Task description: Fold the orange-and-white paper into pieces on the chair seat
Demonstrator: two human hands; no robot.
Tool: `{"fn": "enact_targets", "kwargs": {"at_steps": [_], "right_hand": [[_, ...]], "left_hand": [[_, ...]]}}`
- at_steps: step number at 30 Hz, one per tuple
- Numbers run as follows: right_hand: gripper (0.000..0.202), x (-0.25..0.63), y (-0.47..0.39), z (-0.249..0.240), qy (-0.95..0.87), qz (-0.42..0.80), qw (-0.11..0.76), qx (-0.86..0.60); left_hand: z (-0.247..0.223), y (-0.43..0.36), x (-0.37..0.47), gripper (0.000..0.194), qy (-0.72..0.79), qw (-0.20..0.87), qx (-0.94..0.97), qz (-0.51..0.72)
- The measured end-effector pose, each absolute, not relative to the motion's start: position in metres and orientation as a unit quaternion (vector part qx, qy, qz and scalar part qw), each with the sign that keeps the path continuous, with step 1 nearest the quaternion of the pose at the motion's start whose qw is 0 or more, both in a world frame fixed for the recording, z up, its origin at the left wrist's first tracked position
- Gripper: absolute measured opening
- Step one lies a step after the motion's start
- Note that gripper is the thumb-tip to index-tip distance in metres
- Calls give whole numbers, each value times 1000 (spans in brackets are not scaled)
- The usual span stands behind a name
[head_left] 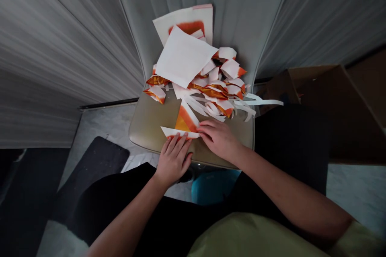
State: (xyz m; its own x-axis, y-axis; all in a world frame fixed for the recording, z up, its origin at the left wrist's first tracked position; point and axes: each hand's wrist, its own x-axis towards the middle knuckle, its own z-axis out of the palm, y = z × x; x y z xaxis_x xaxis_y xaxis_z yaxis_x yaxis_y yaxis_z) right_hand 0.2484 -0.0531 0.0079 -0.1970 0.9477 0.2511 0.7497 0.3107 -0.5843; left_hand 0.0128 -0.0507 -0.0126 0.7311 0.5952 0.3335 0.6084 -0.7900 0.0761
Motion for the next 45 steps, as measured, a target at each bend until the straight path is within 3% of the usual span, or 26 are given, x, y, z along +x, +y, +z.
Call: {"fn": "enact_targets", "kwargs": {"at_steps": [17,20,23,26,37,45], "right_hand": [[22,243,-54,14,-761,139,250,-583],[43,222,-76,17,-742,103,266,-607],[64,198,-104,12,-767,108,193,-603],[71,187,-118,1,-761,119,155,-618],[71,244,-121,-6,-639,95,181,-741],[67,209,-121,-8,-767,89,141,-620]], "left_hand": [[-15,-54,16,44,-337,20,-924,-180],[-20,-53,16,44,-335,13,-924,-182],[-25,-52,16,45,-339,-1,-924,-179],[-28,-52,16,46,-348,-25,-921,-175],[-26,-51,20,44,-358,-22,-915,-182],[-25,-49,20,49,-373,-52,-912,-163]]}}
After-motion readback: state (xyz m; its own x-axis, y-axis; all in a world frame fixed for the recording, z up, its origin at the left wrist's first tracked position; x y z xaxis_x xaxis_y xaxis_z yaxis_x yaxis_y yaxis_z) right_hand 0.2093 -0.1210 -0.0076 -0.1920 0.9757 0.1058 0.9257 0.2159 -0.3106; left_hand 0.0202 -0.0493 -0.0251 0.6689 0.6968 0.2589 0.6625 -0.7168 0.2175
